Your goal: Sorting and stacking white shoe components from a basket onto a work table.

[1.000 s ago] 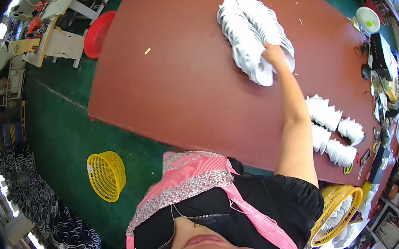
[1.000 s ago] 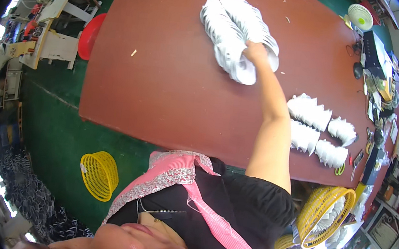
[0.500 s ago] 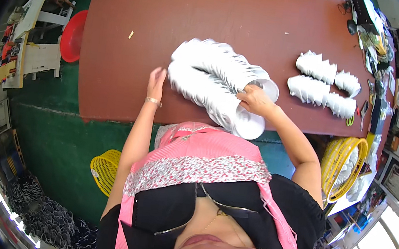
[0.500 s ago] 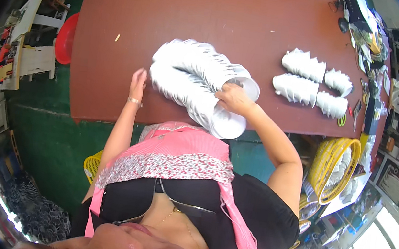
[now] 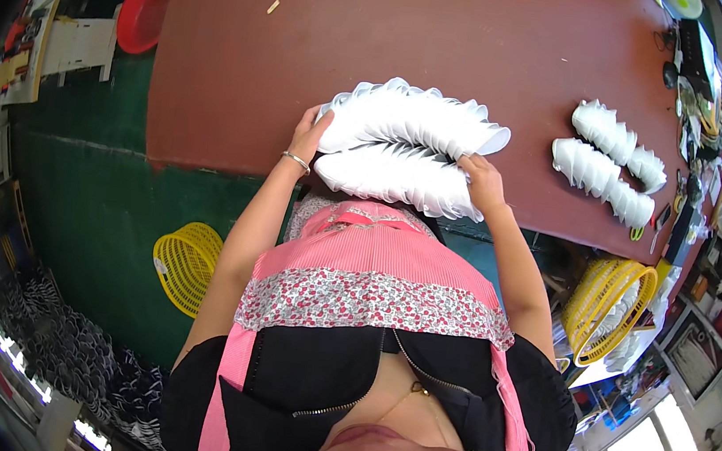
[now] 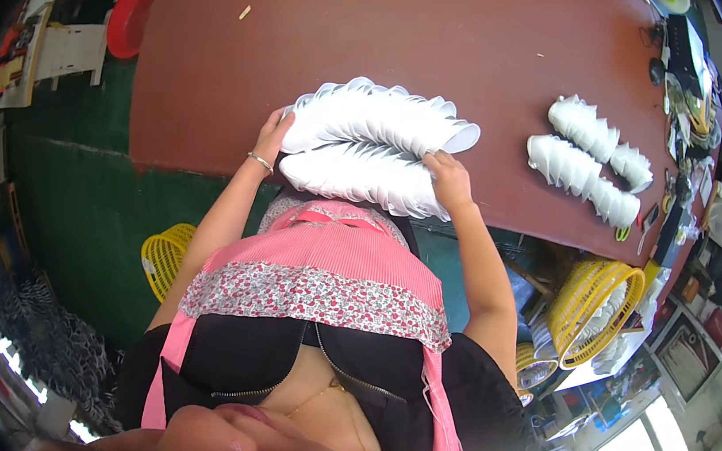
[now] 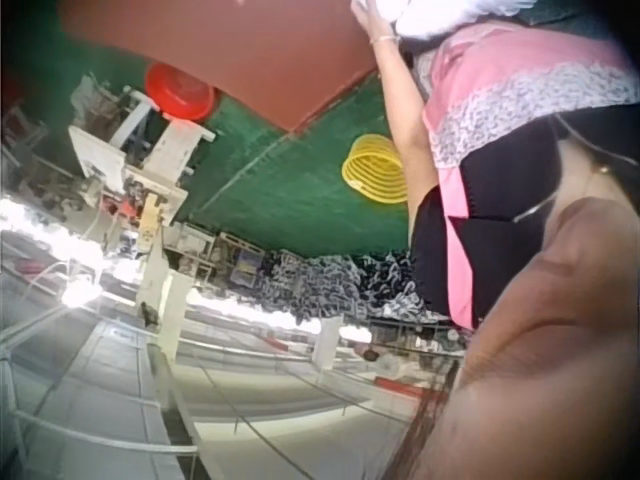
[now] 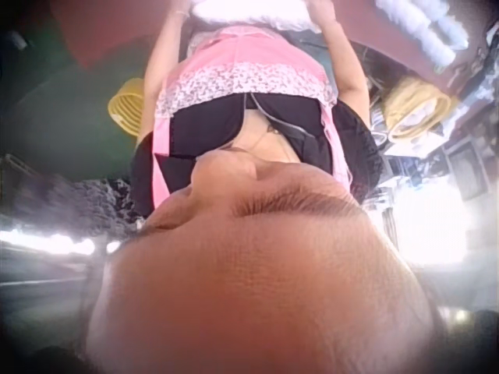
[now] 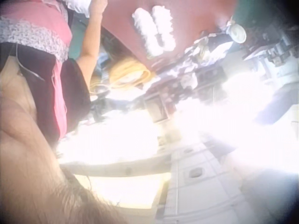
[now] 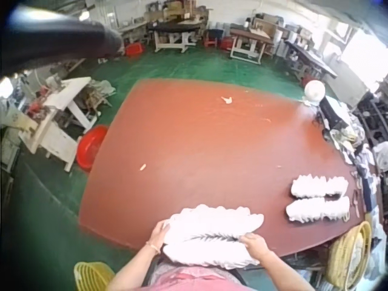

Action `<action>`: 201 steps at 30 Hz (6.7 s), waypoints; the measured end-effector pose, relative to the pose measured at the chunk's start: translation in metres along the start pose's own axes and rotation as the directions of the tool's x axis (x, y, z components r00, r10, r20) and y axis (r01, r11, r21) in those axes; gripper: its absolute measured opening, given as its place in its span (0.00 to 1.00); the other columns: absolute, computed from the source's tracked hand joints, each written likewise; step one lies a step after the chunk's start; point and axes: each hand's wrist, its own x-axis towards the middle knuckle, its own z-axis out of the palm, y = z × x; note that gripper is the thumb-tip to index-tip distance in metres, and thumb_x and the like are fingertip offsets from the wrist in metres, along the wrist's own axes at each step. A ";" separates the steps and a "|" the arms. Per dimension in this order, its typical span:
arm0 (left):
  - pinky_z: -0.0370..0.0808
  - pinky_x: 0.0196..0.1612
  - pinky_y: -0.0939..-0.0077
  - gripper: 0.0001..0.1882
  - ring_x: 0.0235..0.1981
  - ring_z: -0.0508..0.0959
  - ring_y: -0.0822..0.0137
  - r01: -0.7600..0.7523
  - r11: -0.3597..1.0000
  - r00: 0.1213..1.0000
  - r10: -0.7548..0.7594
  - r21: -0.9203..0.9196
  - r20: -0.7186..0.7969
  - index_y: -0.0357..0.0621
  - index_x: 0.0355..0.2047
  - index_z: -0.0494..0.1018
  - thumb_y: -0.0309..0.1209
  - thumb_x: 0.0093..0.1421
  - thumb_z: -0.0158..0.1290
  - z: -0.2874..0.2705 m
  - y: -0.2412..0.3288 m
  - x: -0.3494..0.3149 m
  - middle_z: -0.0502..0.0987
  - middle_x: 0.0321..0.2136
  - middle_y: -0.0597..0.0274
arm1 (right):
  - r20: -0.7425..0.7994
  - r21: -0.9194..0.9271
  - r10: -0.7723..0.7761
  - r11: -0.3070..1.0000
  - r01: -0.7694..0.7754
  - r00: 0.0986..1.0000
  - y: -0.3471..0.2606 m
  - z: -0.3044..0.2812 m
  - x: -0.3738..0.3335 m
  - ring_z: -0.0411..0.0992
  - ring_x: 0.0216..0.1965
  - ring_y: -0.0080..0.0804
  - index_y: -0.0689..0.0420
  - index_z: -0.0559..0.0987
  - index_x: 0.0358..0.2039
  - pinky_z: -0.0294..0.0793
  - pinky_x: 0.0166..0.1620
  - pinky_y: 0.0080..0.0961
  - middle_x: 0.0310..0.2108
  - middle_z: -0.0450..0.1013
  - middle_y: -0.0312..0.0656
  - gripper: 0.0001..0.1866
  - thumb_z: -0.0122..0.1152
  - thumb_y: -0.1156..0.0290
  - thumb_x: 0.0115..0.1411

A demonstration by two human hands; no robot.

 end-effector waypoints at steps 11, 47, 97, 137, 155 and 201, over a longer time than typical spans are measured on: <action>0.73 0.50 0.73 0.34 0.46 0.77 0.66 0.119 0.982 0.990 -0.106 0.145 -0.097 0.33 0.47 0.78 0.56 0.59 0.60 -0.001 0.034 0.022 0.80 0.44 0.53 | 0.002 -0.029 0.058 0.998 -0.058 0.998 -0.019 -0.007 0.006 0.75 0.43 0.53 0.57 0.75 0.38 0.75 0.43 0.44 0.37 0.75 0.47 0.12 0.52 0.83 0.53; 0.73 0.59 0.53 0.39 0.59 0.71 0.38 -0.554 0.504 0.732 -0.085 0.663 0.676 0.59 0.61 0.63 0.30 0.44 0.55 0.003 0.161 0.012 0.49 0.70 0.49 | -0.089 -0.049 0.164 0.984 -0.169 0.982 -0.033 0.027 -0.039 0.73 0.42 0.44 0.59 0.76 0.38 0.72 0.40 0.38 0.34 0.72 0.43 0.12 0.56 0.78 0.51; 0.67 0.62 0.55 0.24 0.62 0.65 0.50 -0.733 0.380 0.662 0.208 0.564 0.720 0.56 0.52 0.74 0.24 0.54 0.51 0.113 0.117 0.072 0.66 0.62 0.53 | -0.138 0.070 0.098 0.994 -0.089 0.986 -0.014 0.023 -0.016 0.72 0.53 0.42 0.53 0.75 0.38 0.74 0.47 0.38 0.44 0.73 0.41 0.13 0.60 0.76 0.50; 0.74 0.56 0.57 0.27 0.57 0.73 0.52 -0.898 0.019 0.440 0.027 0.439 0.898 0.61 0.54 0.74 0.20 0.54 0.53 0.192 0.123 0.059 0.63 0.64 0.55 | -0.210 0.160 0.138 0.982 -0.105 0.968 -0.015 0.026 -0.020 0.69 0.54 0.38 0.51 0.74 0.38 0.73 0.46 0.38 0.53 0.72 0.39 0.13 0.61 0.74 0.50; 0.68 0.60 0.48 0.30 0.60 0.70 0.51 -0.948 -0.026 0.299 0.274 0.317 0.914 0.66 0.60 0.70 0.31 0.56 0.58 0.243 0.088 0.036 0.65 0.63 0.53 | -0.225 0.191 0.078 0.981 -0.034 0.971 -0.004 0.032 -0.012 0.69 0.53 0.42 0.52 0.74 0.38 0.77 0.45 0.39 0.53 0.72 0.42 0.14 0.62 0.74 0.48; 0.54 0.64 0.45 0.11 0.60 0.66 0.57 -0.760 -0.521 0.181 0.404 0.388 0.897 0.57 0.33 0.78 0.41 0.50 0.62 0.022 0.024 -0.096 0.69 0.58 0.62 | -0.162 0.328 0.403 0.883 -0.336 0.901 -0.007 0.054 -0.018 0.75 0.48 0.51 0.43 0.77 0.47 0.72 0.51 0.41 0.46 0.78 0.45 0.15 0.53 0.72 0.60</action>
